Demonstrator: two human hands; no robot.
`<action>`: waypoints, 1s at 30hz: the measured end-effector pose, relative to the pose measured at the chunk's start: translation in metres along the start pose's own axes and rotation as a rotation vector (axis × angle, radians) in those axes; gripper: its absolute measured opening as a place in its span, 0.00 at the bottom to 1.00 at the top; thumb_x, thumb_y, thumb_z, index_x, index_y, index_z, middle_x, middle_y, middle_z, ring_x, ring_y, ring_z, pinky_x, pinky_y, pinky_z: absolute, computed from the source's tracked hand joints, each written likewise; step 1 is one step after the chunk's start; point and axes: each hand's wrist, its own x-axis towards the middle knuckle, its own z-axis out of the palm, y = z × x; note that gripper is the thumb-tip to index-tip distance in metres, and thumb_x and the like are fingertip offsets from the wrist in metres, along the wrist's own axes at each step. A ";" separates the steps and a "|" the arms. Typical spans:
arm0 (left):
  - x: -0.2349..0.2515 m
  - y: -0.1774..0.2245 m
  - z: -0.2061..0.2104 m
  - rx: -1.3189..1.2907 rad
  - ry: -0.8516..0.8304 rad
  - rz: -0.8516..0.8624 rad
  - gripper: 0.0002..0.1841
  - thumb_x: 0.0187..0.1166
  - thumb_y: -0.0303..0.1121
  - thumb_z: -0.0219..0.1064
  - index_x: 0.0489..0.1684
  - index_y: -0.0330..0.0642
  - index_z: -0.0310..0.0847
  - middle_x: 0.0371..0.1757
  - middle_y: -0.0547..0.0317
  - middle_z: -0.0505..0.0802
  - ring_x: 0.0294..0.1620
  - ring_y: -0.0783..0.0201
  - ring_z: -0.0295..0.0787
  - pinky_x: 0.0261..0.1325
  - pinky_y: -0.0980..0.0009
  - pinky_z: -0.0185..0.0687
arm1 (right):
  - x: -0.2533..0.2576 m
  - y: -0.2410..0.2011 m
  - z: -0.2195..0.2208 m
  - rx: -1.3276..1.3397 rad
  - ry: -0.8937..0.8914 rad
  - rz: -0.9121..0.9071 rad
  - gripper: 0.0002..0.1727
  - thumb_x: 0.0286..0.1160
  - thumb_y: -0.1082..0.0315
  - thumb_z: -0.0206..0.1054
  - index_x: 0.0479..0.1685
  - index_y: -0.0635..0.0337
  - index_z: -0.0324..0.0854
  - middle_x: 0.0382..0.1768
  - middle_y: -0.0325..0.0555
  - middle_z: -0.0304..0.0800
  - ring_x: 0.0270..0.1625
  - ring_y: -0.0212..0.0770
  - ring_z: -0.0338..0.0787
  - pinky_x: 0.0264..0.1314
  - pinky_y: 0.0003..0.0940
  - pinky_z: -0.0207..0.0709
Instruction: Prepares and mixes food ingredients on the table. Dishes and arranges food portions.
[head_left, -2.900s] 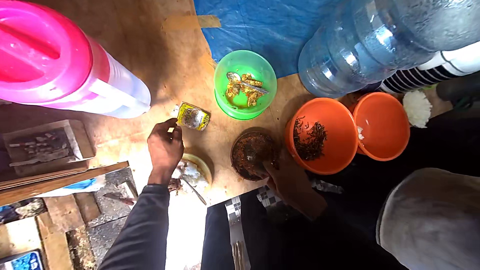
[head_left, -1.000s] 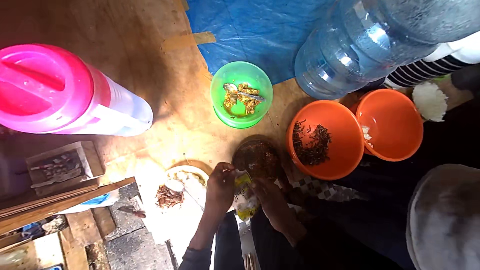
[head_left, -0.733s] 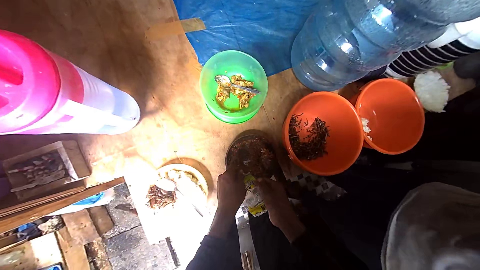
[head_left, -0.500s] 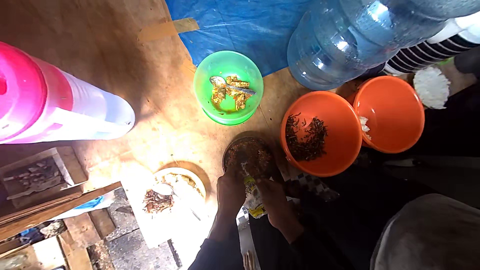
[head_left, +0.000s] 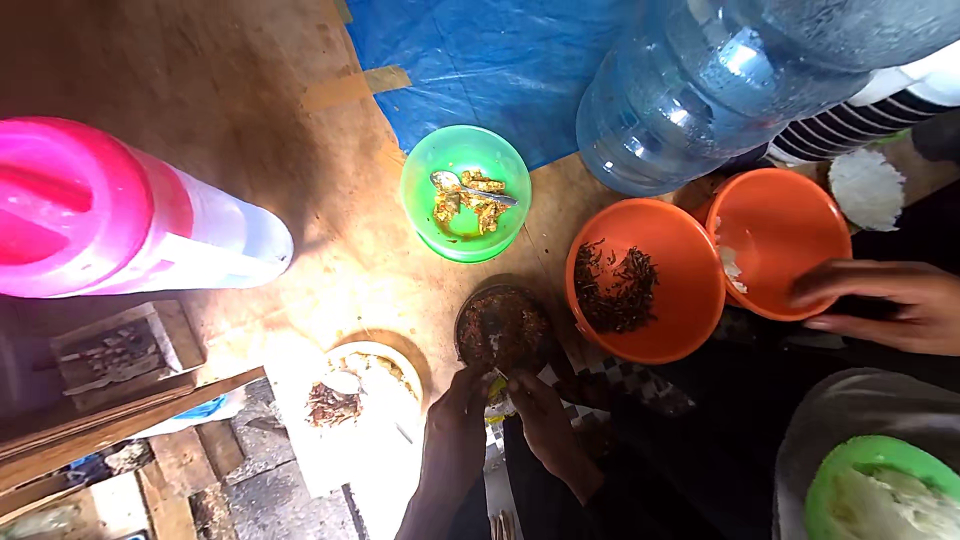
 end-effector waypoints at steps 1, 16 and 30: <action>-0.006 0.003 -0.006 0.011 0.010 0.018 0.14 0.86 0.35 0.59 0.57 0.40 0.88 0.44 0.60 0.96 0.44 0.69 0.94 0.51 0.67 0.91 | -0.001 -0.001 0.002 0.018 -0.013 -0.044 0.14 0.90 0.67 0.55 0.51 0.64 0.86 0.42 0.37 0.90 0.46 0.25 0.87 0.55 0.25 0.82; 0.107 -0.045 -0.085 0.127 0.250 -0.090 0.12 0.91 0.35 0.57 0.57 0.39 0.84 0.39 0.43 0.93 0.40 0.43 0.92 0.47 0.38 0.83 | 0.028 -0.006 -0.026 -1.370 0.295 0.030 0.32 0.79 0.61 0.66 0.85 0.55 0.70 0.76 0.63 0.80 0.76 0.69 0.79 0.69 0.73 0.73; 0.126 -0.070 -0.109 -0.170 0.298 -0.179 0.28 0.86 0.41 0.65 0.83 0.43 0.67 0.72 0.43 0.86 0.68 0.45 0.87 0.69 0.41 0.80 | 0.027 -0.016 0.004 -1.603 0.046 -0.017 0.33 0.91 0.45 0.52 0.67 0.70 0.79 0.53 0.66 0.91 0.44 0.63 0.96 0.42 0.56 0.89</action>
